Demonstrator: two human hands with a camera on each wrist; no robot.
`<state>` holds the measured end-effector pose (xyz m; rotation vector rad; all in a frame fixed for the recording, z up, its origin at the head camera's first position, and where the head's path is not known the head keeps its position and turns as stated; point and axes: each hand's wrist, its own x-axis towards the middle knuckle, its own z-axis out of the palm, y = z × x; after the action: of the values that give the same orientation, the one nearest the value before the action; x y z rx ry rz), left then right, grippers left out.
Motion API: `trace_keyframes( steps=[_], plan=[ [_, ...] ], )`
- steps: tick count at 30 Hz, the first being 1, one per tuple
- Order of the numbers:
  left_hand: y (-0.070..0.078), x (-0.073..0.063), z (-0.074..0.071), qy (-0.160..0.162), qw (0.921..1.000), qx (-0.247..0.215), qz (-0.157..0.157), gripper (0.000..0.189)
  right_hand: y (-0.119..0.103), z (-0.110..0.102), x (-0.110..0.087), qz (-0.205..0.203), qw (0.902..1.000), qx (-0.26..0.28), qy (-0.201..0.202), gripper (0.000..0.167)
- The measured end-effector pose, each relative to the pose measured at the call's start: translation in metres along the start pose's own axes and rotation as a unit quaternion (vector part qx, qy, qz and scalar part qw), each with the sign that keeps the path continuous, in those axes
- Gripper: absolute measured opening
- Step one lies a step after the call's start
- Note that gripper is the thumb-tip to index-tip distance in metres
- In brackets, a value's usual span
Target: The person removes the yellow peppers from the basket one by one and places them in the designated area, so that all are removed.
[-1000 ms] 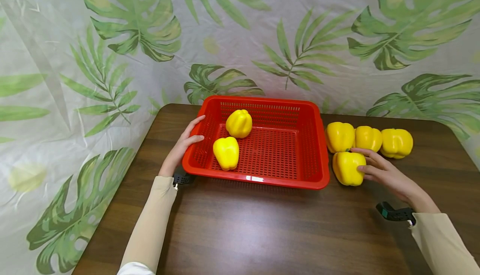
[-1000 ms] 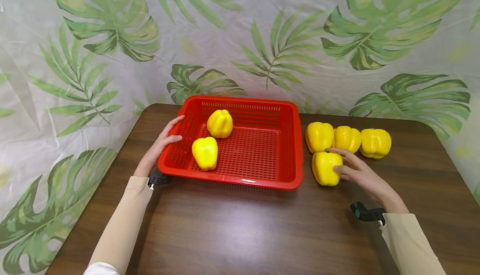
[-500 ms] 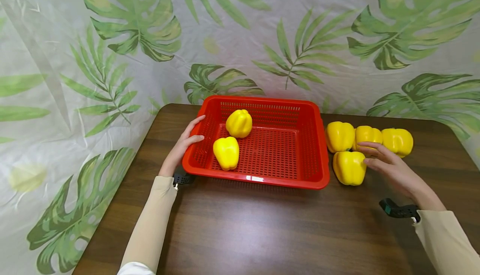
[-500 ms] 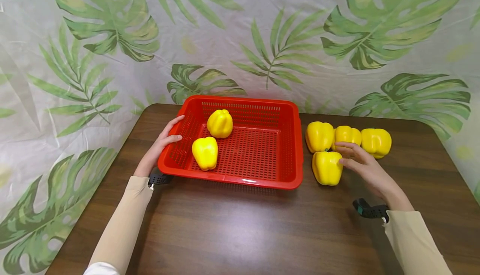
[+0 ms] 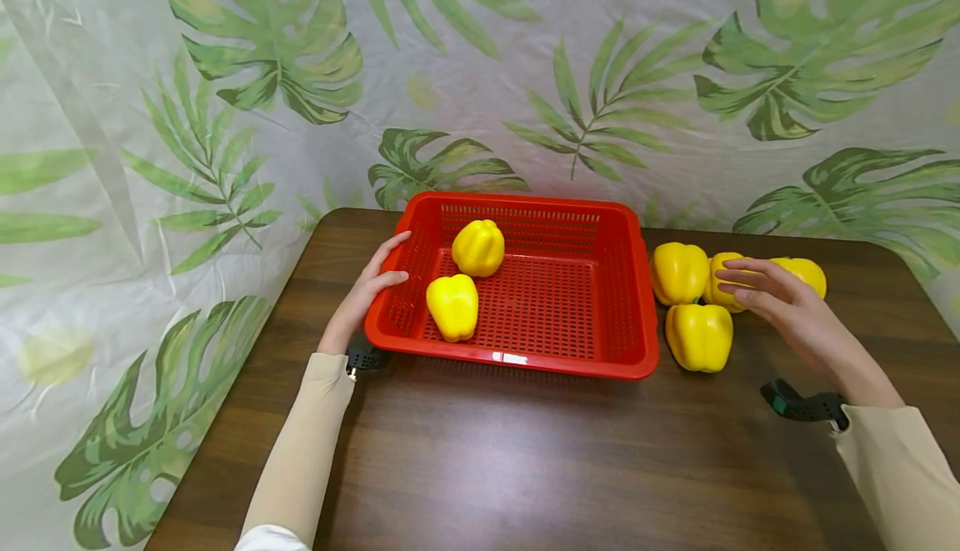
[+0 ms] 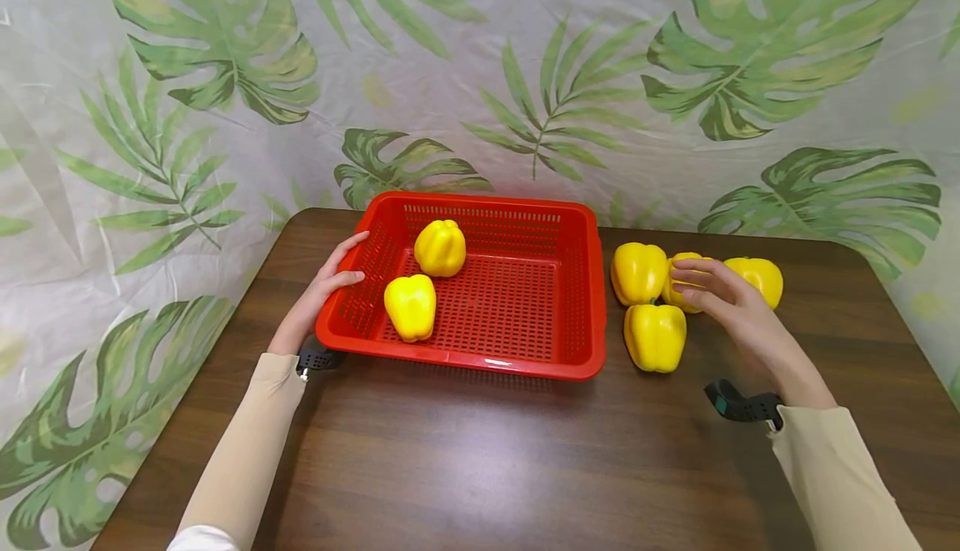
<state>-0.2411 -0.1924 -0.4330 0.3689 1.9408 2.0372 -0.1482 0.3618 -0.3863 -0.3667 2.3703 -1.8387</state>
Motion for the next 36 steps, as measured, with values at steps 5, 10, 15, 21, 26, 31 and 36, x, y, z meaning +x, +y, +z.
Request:
trace_keyframes(
  steps=[5,10,15,21,26,31,36],
  plan=[
    [0.001,0.0,0.0,0.0,1.0,0.0,0.001,0.061,-0.012,0.01,0.01,-0.014,0.9994,0.028,-0.018,0.04],
    [0.001,0.0,0.0,-0.002,1.0,-0.002,0.0,0.061,-0.023,0.023,0.021,-0.006,0.9985,0.042,-0.036,0.039],
    [0.001,0.0,0.0,-0.002,1.0,-0.003,-0.001,0.061,-0.033,0.036,0.032,-0.002,0.998,0.041,-0.049,0.038],
    [0.001,0.0,0.0,0.0,1.0,-0.001,-0.001,0.061,-0.045,0.053,0.047,0.007,0.998,0.027,-0.057,0.037],
    [0.001,0.0,0.0,-0.001,1.0,0.001,0.001,0.061,-0.053,0.066,0.06,-0.004,0.997,0.031,-0.071,0.037],
    [0.001,0.0,0.0,-0.001,1.0,-0.001,0.002,0.061,-0.058,0.082,0.076,-0.017,0.9945,0.032,-0.099,0.035],
    [0.001,0.0,0.0,0.0,1.0,-0.002,0.002,0.061,-0.063,0.099,0.092,-0.021,0.9904,0.04,-0.13,0.037]
  ],
)
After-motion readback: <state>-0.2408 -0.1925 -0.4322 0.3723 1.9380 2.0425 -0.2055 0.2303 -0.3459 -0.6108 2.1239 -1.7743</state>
